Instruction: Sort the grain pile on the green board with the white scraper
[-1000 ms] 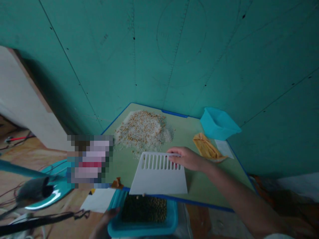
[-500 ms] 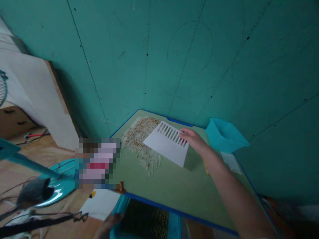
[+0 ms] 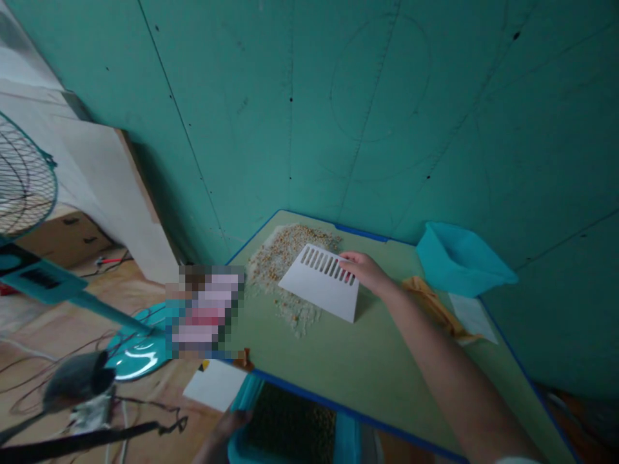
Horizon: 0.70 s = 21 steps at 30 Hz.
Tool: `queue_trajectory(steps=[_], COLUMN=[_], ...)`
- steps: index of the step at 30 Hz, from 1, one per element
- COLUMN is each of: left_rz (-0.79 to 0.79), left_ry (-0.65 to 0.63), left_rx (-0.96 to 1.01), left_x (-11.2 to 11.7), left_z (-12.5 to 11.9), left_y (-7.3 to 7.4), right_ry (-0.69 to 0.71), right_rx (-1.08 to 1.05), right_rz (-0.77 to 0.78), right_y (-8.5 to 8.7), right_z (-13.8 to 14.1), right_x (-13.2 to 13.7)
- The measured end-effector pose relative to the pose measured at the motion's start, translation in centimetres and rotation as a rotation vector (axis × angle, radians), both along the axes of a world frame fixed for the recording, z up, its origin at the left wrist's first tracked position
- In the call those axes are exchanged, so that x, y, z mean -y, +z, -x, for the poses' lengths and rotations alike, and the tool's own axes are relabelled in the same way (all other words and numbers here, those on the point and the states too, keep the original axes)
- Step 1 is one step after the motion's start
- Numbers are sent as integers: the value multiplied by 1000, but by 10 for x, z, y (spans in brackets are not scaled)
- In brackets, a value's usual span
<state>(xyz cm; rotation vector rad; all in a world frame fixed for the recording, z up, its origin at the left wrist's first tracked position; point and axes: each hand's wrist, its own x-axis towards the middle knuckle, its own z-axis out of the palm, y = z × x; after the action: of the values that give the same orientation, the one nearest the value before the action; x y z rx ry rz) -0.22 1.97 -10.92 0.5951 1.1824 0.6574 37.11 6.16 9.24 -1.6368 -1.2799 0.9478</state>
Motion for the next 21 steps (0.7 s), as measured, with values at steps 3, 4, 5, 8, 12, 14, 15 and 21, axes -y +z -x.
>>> queue_trajectory(steps=[3, 4, 5, 8, 12, 14, 15, 21], left_rz=[76, 95, 111, 137, 141, 146, 150, 170], left_ry=[-53, -61, -67, -81, -72, -60, -53, -13], left_rx=[-96, -119, -138, -163, -138, -112, -98, -8], left_x=[-11, -12, -12, -9, -5, -2, 1, 34], left_z=[-3, -4, -5, -7, -6, -7, -7, -13], left_y=[2, 4, 6, 14, 24, 28, 31, 59], right_ry=[4, 6, 9, 21, 38, 49, 54, 85], right_rx=[-1, -1, -1, 1, 1, -4, -6, -11], right_rz=[16, 21, 26, 38, 48, 52, 53, 66], right_y=[0, 1, 2, 4, 4, 5, 6, 10], right_z=[5, 8, 11, 18, 26, 29, 30, 38], right_x=[0, 0, 0, 0, 0, 1, 1, 6])
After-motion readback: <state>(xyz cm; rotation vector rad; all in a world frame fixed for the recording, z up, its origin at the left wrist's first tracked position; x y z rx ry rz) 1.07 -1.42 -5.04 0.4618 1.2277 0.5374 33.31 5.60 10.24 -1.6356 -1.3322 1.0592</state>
